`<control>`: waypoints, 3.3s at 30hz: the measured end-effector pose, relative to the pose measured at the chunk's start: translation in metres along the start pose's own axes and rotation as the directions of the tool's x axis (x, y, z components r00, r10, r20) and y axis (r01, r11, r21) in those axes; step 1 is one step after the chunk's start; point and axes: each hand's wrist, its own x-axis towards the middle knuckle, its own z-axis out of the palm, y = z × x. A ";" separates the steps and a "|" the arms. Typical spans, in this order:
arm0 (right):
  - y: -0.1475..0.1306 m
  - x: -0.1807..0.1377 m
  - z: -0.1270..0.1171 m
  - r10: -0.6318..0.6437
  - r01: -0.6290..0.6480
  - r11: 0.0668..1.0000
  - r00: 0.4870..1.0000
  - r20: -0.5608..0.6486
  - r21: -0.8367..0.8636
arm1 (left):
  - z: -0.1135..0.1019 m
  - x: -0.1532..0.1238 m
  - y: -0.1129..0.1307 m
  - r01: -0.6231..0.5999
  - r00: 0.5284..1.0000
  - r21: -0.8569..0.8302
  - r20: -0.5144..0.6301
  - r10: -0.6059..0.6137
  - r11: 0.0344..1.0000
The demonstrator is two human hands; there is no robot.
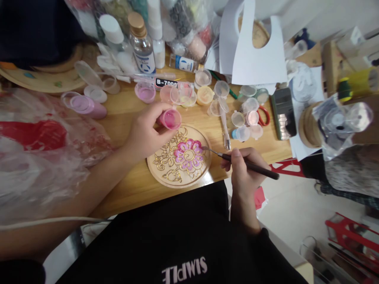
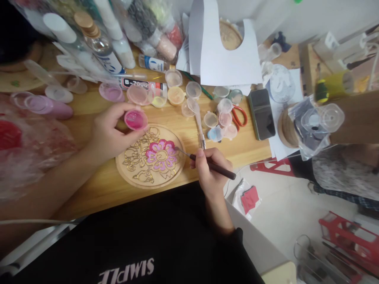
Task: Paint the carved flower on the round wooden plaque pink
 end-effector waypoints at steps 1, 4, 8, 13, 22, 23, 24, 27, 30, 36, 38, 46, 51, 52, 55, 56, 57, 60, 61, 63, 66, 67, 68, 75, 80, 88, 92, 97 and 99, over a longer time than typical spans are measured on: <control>0.000 0.000 0.000 -0.003 0.003 1.000 1.000 -0.004 0.007 | 0.000 0.000 0.000 -0.006 1.000 -0.004 -0.004 0.006 1.000; 0.001 0.001 0.001 -0.015 0.015 1.000 1.000 -0.021 0.017 | 0.000 0.000 -0.001 -0.040 0.999 -0.008 -0.020 0.040 0.999; 0.000 0.003 0.002 -0.024 0.024 1.000 1.000 -0.005 0.008 | 0.001 0.000 -0.004 -0.067 0.997 -0.013 -0.027 0.067 0.998; -0.001 0.003 0.002 -0.006 0.006 1.000 1.000 0.006 -0.012 | 0.002 0.000 -0.006 -0.073 0.997 -0.014 -0.037 0.072 0.997; 0.000 0.003 0.001 -0.034 0.034 0.999 0.999 0.000 0.003 | 0.003 0.001 -0.007 -0.110 0.993 -0.024 -0.055 0.108 0.994; 0.000 0.003 0.001 -0.040 0.040 0.999 0.999 -0.006 0.006 | 0.002 0.000 -0.007 -0.102 0.994 -0.035 -0.051 0.100 0.994; 0.000 0.004 0.001 -0.046 0.046 0.999 0.999 -0.013 0.009 | 0.002 0.000 -0.007 -0.093 0.995 -0.043 -0.045 0.091 0.995; 0.001 0.004 0.002 -0.046 0.046 0.999 0.999 -0.009 0.002 | 0.001 -0.001 -0.006 -0.057 0.998 -0.027 -0.016 0.056 0.998; 0.001 0.004 0.002 -0.033 0.033 0.999 0.999 0.009 -0.017 | 0.001 -0.001 -0.005 -0.038 0.999 0.007 -0.002 0.038 0.999; 0.001 0.002 0.002 -0.043 0.043 0.999 0.999 0.008 0.014 | 0.002 0.000 -0.005 -0.091 0.995 -0.002 -0.037 0.090 0.996; 0.001 0.002 0.002 -0.051 0.050 0.998 0.999 0.009 0.043 | 0.002 -0.001 -0.006 -0.077 0.997 0.000 -0.031 0.077 0.997; 0.002 0.001 0.000 -0.009 0.009 1.000 0.999 -0.051 -0.005 | 0.001 -0.001 -0.006 -0.042 0.999 -0.005 -0.004 0.042 0.999; 0.003 0.002 0.002 -0.059 0.059 0.998 0.998 -0.039 0.006 | 0.002 0.000 -0.006 -0.079 0.997 -0.016 -0.027 0.079 0.997; 0.003 0.002 0.003 -0.061 0.061 0.998 0.998 -0.034 0.004 | 0.002 0.000 -0.006 -0.069 0.997 -0.008 -0.019 0.069 0.998; 0.003 0.002 0.003 -0.051 0.051 0.999 0.998 -0.025 -0.001 | 0.001 -0.001 -0.006 -0.038 0.999 0.005 0.001 0.038 0.999; 0.002 0.002 0.003 -0.047 0.046 0.999 0.999 -0.020 -0.003 | 0.001 -0.001 -0.005 -0.032 0.999 0.000 0.001 0.032 0.999; 0.002 0.002 0.003 -0.042 0.042 0.999 0.999 -0.015 -0.008 | 0.001 -0.001 -0.005 -0.027 1.000 -0.005 -0.001 0.027 1.000; 0.001 0.002 0.002 -0.033 0.033 0.999 0.999 -0.008 -0.025 | 0.001 -0.002 -0.005 -0.003 1.000 0.000 0.000 0.003 1.000; 0.001 0.001 0.002 -0.030 0.030 0.999 1.000 -0.007 -0.032 | 0.001 -0.002 -0.005 0.002 1.000 0.004 -0.001 -0.002 1.000; 0.001 0.001 0.001 -0.032 0.032 0.999 0.999 -0.007 -0.035 | 0.001 -0.002 -0.004 0.001 1.000 0.006 -0.003 -0.001 1.000; 0.002 0.000 0.001 -0.036 0.036 0.999 0.999 -0.008 -0.030 | 0.001 -0.001 -0.004 -0.009 1.000 0.000 0.000 0.009 1.000; 0.003 0.000 0.000 -0.037 0.037 0.999 0.999 -0.007 -0.024 | 0.001 -0.001 -0.004 -0.011 1.000 -0.001 0.001 0.011 1.000; 0.003 0.000 0.000 -0.040 0.040 0.999 0.999 -0.006 -0.013 | 0.001 -0.001 -0.003 -0.013 1.000 -0.002 0.001 0.013 1.000; 0.005 0.000 -0.002 -0.022 0.021 0.999 0.999 -0.029 -0.027 | 0.000 -0.001 -0.004 -0.026 1.000 -0.011 -0.003 0.026 1.000; 0.004 0.000 -0.003 -0.009 0.008 1.000 0.999 -0.039 -0.019 | 0.001 0.000 -0.003 -0.069 0.997 -0.032 -0.037 0.068 0.997; 0.003 0.001 -0.003 -0.023 0.020 0.998 0.998 -0.054 -0.052 | 0.002 -0.001 -0.005 0.006 1.000 0.027 -0.006 -0.006 1.000; 0.002 0.003 0.002 -0.038 0.037 0.999 0.999 -0.030 -0.019 | 0.002 -0.001 -0.006 -0.013 1.000 0.015 -0.019 0.013 1.000; 0.002 0.004 0.006 -0.052 0.051 0.999 0.999 0.007 0.013 | 0.003 -0.001 -0.005 -0.034 0.999 0.012 -0.034 0.034 0.999; 0.003 0.005 0.006 -0.045 0.045 0.999 0.999 0.028 -0.006 | 0.003 -0.002 -0.004 -0.017 0.999 0.022 -0.030 0.018 1.000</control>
